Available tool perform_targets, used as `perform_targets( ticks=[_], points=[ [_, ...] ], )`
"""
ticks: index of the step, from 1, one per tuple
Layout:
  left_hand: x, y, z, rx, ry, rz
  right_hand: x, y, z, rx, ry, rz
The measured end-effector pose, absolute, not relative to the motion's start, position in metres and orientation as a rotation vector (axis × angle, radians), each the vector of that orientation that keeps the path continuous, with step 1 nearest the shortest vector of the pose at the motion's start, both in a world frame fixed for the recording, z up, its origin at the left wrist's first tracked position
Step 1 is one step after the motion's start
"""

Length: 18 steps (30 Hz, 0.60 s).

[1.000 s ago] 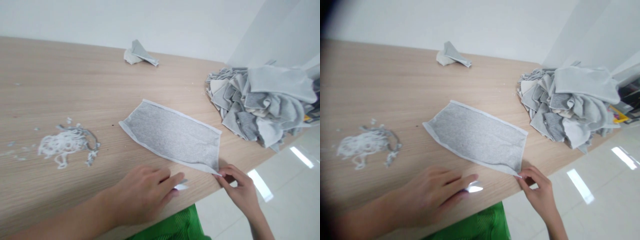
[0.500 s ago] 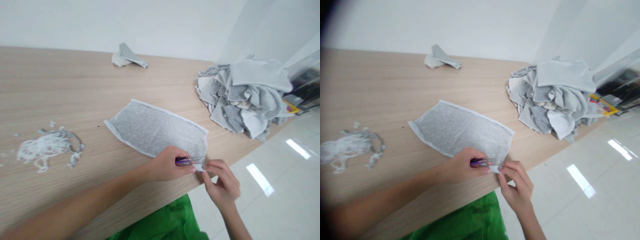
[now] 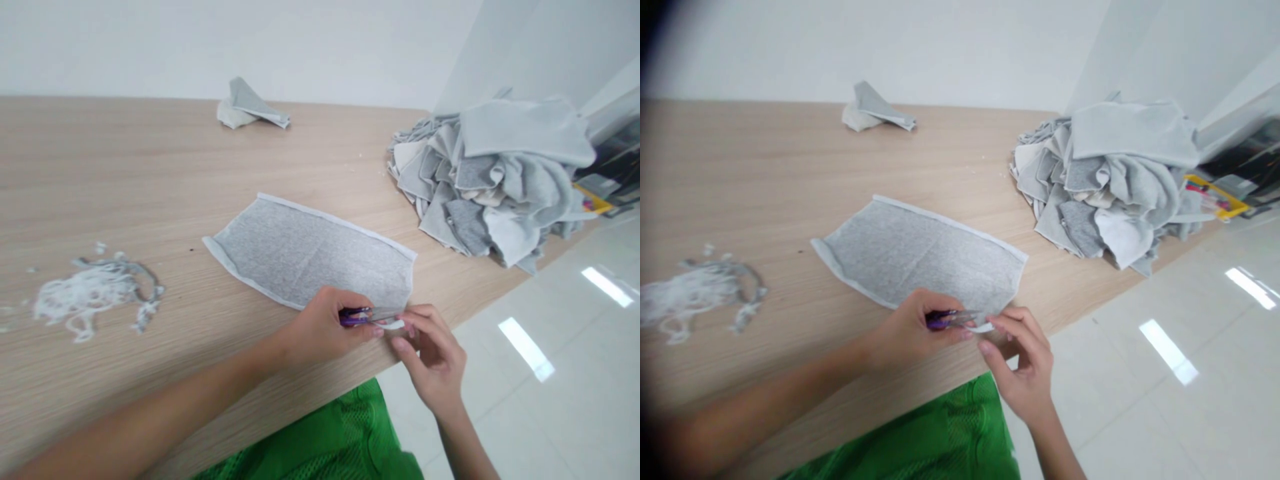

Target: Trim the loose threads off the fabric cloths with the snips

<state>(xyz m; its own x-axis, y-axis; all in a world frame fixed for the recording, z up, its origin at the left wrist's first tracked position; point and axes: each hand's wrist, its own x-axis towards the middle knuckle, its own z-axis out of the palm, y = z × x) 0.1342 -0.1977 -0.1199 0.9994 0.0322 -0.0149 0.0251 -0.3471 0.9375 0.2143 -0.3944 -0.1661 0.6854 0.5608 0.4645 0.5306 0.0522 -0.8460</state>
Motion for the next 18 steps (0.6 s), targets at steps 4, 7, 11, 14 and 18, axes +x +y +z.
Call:
perform_targets(
  ticks=[4,7,11,14,18],
  points=[
    [0.132,-0.198,-0.120,1.967,0.014,0.014,0.212,-0.390,-0.160,-1.608,-0.892,-0.047],
    [0.130,-0.199,-0.120,1.966,0.012,0.051,0.212,-0.389,-0.155,-1.576,-0.881,-0.042],
    [0.128,-0.200,-0.120,1.947,-0.022,0.110,0.211,-0.389,-0.152,-1.527,-0.868,-0.009],
    [0.127,-0.201,-0.120,1.933,-0.031,0.145,0.211,-0.390,-0.152,-1.517,-0.864,-0.008],
    [0.126,-0.200,-0.120,1.928,-0.062,0.172,0.211,-0.388,-0.150,-1.502,-0.889,-0.022]
  ],
)
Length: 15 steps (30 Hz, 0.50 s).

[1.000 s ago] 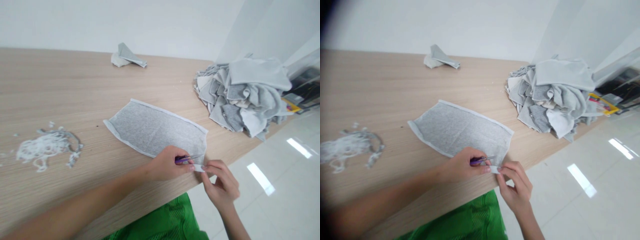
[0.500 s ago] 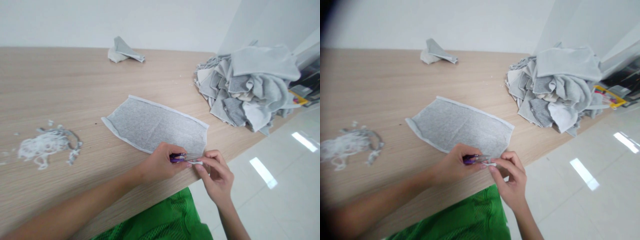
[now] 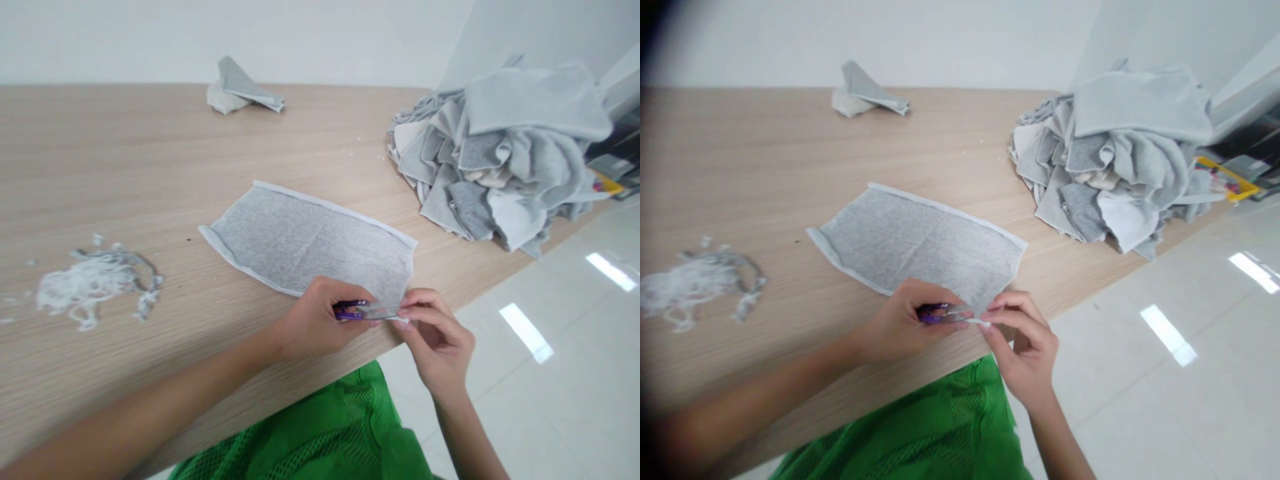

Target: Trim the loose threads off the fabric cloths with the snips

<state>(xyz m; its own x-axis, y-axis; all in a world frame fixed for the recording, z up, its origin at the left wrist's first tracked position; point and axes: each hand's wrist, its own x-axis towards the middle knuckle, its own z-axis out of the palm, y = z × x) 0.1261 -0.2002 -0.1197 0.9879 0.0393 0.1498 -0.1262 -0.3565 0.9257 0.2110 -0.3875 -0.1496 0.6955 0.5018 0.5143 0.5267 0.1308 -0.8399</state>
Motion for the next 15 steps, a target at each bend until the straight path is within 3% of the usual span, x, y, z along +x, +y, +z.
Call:
perform_targets(
  ticks=[15],
  points=[
    [0.1267,-0.2022,-0.1134,1.884,-0.045,0.092,0.2097,-0.3853,-0.1474,-1.369,-0.896,0.074]
  ],
)
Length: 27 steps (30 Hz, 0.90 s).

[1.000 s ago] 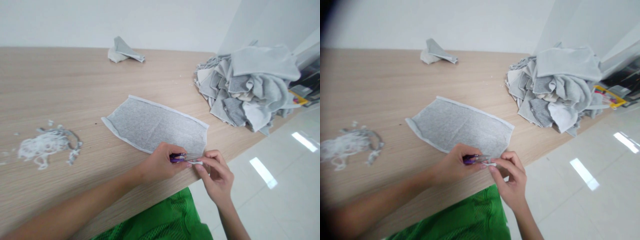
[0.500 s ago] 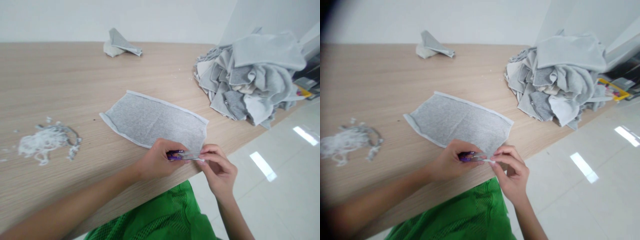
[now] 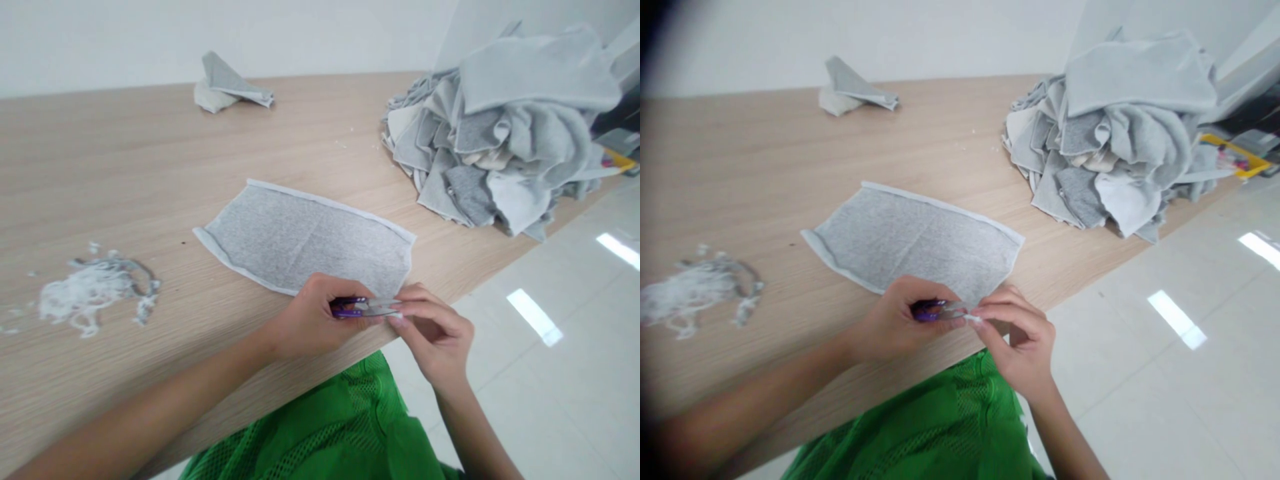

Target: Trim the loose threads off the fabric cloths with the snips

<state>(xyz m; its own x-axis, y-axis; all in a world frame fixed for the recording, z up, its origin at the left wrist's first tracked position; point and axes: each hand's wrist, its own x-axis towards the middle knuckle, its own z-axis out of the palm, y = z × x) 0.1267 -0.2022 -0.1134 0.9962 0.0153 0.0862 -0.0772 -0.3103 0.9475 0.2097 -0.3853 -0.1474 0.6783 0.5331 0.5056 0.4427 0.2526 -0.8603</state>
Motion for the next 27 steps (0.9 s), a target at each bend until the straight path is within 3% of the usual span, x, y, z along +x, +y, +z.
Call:
perform_targets(
  ticks=[27],
  points=[
    [0.124,-0.178,-0.087,2.044,-0.138,0.102,0.202,-0.376,-0.141,-1.337,-0.837,0.131]
  ],
)
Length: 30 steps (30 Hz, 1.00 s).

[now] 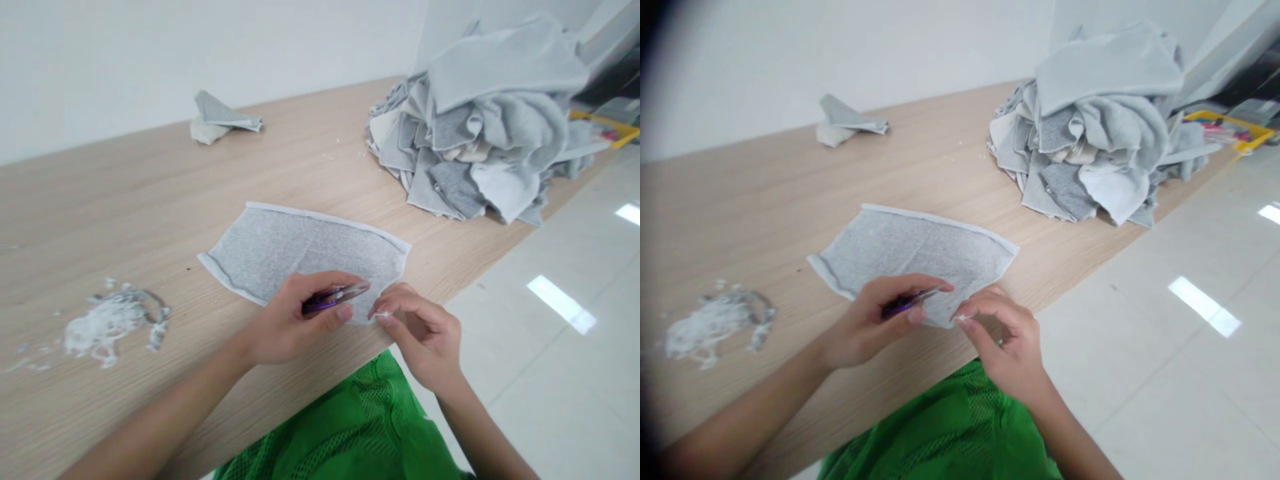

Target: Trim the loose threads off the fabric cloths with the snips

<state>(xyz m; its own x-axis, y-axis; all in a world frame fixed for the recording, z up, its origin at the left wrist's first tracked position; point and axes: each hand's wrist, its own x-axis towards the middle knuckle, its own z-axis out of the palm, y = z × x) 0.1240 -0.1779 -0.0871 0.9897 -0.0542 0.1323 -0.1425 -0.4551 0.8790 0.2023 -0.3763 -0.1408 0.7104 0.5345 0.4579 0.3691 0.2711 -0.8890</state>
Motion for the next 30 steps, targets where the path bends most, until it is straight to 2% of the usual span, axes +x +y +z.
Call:
perform_targets(
  ticks=[7,30],
  points=[
    [0.114,-0.176,-0.068,2.206,-0.270,0.070,0.198,-0.375,-0.139,-1.270,-0.804,0.157],
    [0.100,-0.183,-0.058,2.574,-0.510,0.264,0.195,-0.376,-0.132,-1.141,-0.743,0.374]
  ],
)
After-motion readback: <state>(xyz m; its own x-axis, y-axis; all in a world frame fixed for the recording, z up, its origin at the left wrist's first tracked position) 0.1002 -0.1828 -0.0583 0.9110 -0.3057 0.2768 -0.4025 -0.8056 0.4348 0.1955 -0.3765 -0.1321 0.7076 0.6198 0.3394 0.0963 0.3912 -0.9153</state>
